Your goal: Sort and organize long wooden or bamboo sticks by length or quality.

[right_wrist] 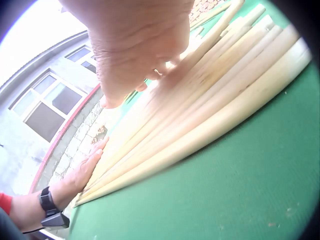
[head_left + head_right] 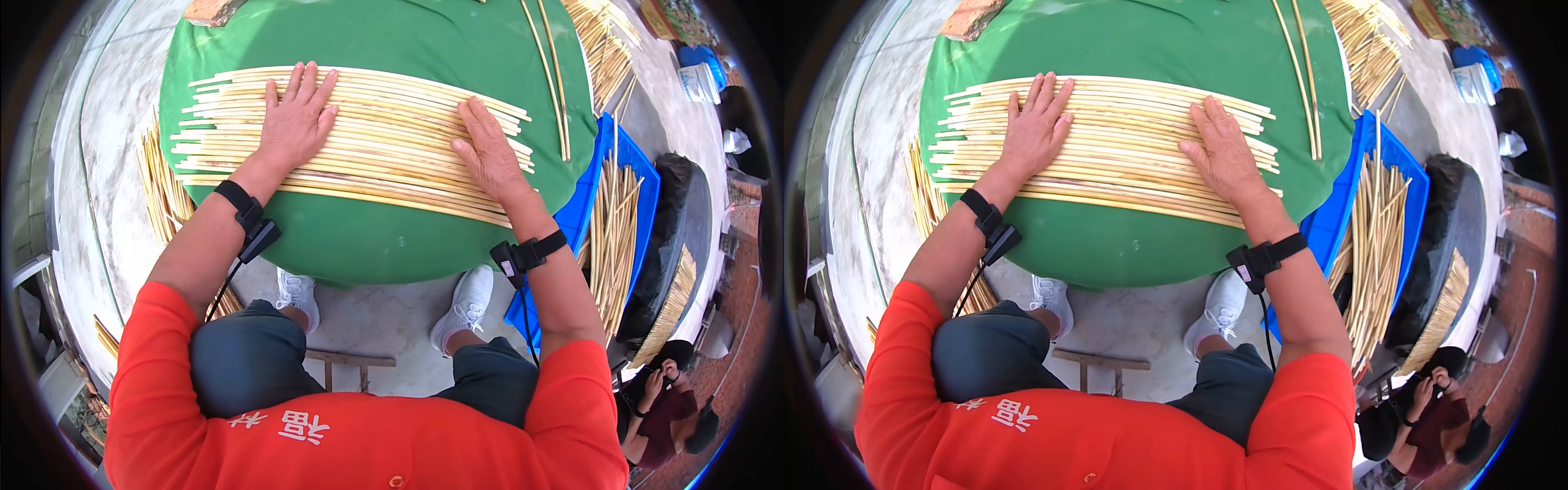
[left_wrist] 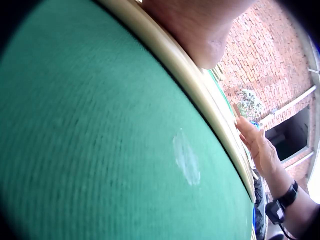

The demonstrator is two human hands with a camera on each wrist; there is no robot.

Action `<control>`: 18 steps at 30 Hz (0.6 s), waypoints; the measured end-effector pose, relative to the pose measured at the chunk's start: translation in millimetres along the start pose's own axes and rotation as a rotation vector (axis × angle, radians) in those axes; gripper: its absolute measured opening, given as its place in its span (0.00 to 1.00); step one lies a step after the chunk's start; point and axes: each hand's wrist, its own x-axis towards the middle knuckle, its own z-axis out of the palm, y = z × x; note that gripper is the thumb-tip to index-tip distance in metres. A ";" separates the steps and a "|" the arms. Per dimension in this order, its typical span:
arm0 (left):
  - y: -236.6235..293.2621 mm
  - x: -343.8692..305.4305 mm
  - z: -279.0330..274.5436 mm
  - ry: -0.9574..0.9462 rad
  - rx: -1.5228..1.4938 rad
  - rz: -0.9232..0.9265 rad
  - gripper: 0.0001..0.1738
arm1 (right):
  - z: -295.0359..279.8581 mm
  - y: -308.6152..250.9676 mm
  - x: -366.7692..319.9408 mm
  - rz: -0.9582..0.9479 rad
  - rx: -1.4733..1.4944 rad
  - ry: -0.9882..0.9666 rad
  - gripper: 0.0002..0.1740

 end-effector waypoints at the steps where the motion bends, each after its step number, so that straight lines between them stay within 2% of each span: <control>1: -0.6 0.5 -0.2 0.002 0.001 -0.001 0.30 | -6.9 5.0 -0.5 0.112 0.199 0.128 0.35; 2: -0.4 0.6 0.0 0.008 0.005 0.002 0.30 | -12.2 12.7 -3.1 0.224 0.398 0.254 0.32; 4: 0.9 -1.1 0.1 0.014 0.006 0.001 0.30 | -11.7 50.0 -2.8 0.235 0.250 0.522 0.23; 5: 1.2 -0.8 -0.7 0.003 0.010 -0.005 0.30 | -12.1 66.4 -5.3 0.234 0.246 0.522 0.23; 7: 1.8 1.3 -1.7 -0.001 0.014 -0.007 0.30 | -18.2 82.6 -7.2 0.629 0.434 0.566 0.14; 8: 2.1 0.8 -2.1 -0.003 0.013 -0.010 0.30 | -22.3 82.4 -7.5 0.628 0.432 0.569 0.14; 10: 2.3 1.0 -1.6 -0.004 0.013 -0.014 0.30 | -29.8 79.2 -9.6 0.700 0.388 0.432 0.08; 11: 2.1 0.7 -0.8 -0.002 0.013 -0.010 0.30 | -29.5 75.6 -9.9 0.697 0.390 0.432 0.08; 13: 1.0 0.1 -1.2 0.001 0.021 -0.011 0.30 | -27.7 68.3 -8.6 0.426 0.297 0.364 0.05; 14: 1.5 0.0 -2.0 -0.005 0.014 -0.009 0.30 | -25.2 65.6 -7.7 0.421 0.300 0.367 0.05; 16: 1.5 0.0 -2.8 -0.002 0.014 -0.016 0.30 | -18.6 61.2 -3.3 0.188 0.031 0.371 0.04; 18: 1.7 -0.3 -1.7 -0.001 0.004 -0.007 0.30 | -17.7 59.6 -0.5 0.152 0.020 0.383 0.03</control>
